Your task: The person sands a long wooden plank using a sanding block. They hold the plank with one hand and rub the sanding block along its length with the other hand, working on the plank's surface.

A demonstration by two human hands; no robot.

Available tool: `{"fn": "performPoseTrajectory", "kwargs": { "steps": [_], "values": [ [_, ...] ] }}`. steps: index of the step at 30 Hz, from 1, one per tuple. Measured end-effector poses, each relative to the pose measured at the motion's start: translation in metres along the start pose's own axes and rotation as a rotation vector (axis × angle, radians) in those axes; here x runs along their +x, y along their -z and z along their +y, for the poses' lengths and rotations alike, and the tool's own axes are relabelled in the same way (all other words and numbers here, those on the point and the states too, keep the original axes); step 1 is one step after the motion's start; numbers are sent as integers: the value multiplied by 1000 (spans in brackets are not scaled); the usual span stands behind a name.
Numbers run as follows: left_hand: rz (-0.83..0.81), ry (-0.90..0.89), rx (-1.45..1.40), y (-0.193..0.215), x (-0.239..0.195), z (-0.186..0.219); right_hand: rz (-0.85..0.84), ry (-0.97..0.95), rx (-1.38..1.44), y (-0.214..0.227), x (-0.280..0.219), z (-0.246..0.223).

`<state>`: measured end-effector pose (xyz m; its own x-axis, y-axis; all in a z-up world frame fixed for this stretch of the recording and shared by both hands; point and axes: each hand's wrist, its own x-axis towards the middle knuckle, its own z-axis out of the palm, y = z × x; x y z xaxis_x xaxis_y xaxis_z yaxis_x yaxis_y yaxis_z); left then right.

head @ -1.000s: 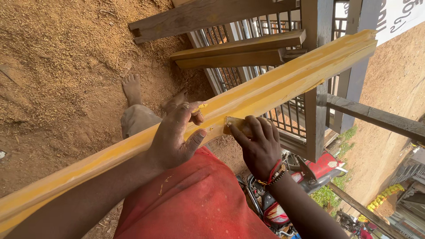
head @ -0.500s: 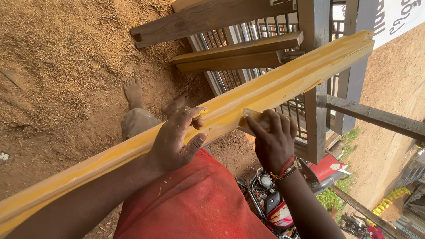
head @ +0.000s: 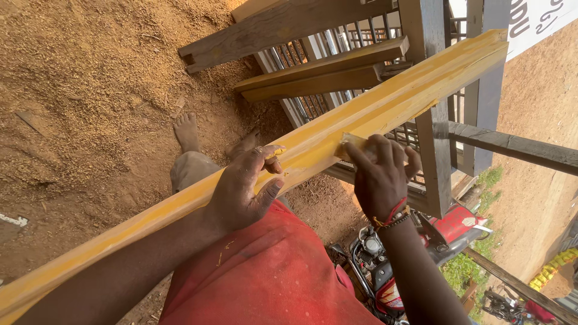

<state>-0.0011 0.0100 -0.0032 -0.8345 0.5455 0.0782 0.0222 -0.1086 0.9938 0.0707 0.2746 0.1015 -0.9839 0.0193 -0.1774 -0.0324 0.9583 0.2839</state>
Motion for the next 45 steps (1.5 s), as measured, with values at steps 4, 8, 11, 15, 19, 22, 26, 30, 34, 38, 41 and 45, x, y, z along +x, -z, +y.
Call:
{"fn": "performPoseTrajectory", "kwargs": {
  "steps": [4, 8, 11, 15, 19, 22, 26, 30, 34, 38, 41, 45],
  "values": [
    [11, -111, 104, -5, 8, 2, 16, 25, 19, -10, -4, -2],
    [-22, -37, 83, -7, 13, 7, -73, -261, 96, -13, -22, 39],
    [-29, -34, 127, -9, 14, 8, -73, -358, 132, -12, -49, 46],
    [-36, -6, 160, -12, 8, 10, -74, -445, 490, -9, -72, 16],
    [12, 0, 136, -9, 5, 14, -65, -337, 720, 8, -63, -21],
    [42, 11, 125, -4, 5, 17, -40, -322, 673, 22, -43, -41],
    [79, -5, 120, 5, 4, 22, -72, -181, 601, 32, -9, -68],
    [109, -21, 90, 12, 0, 23, -253, -187, 541, 43, 16, -103],
    [130, -13, 93, 17, -10, 21, -447, -163, 603, 56, 11, -130],
    [108, 4, 123, 20, -15, 22, -503, 37, 820, 43, -5, -115],
    [100, -25, 134, 22, -15, 21, -566, -148, 1308, 18, -24, -67],
    [80, 0, 197, 23, -13, 20, -265, -722, 2043, -25, -49, 8]
  ]
}}
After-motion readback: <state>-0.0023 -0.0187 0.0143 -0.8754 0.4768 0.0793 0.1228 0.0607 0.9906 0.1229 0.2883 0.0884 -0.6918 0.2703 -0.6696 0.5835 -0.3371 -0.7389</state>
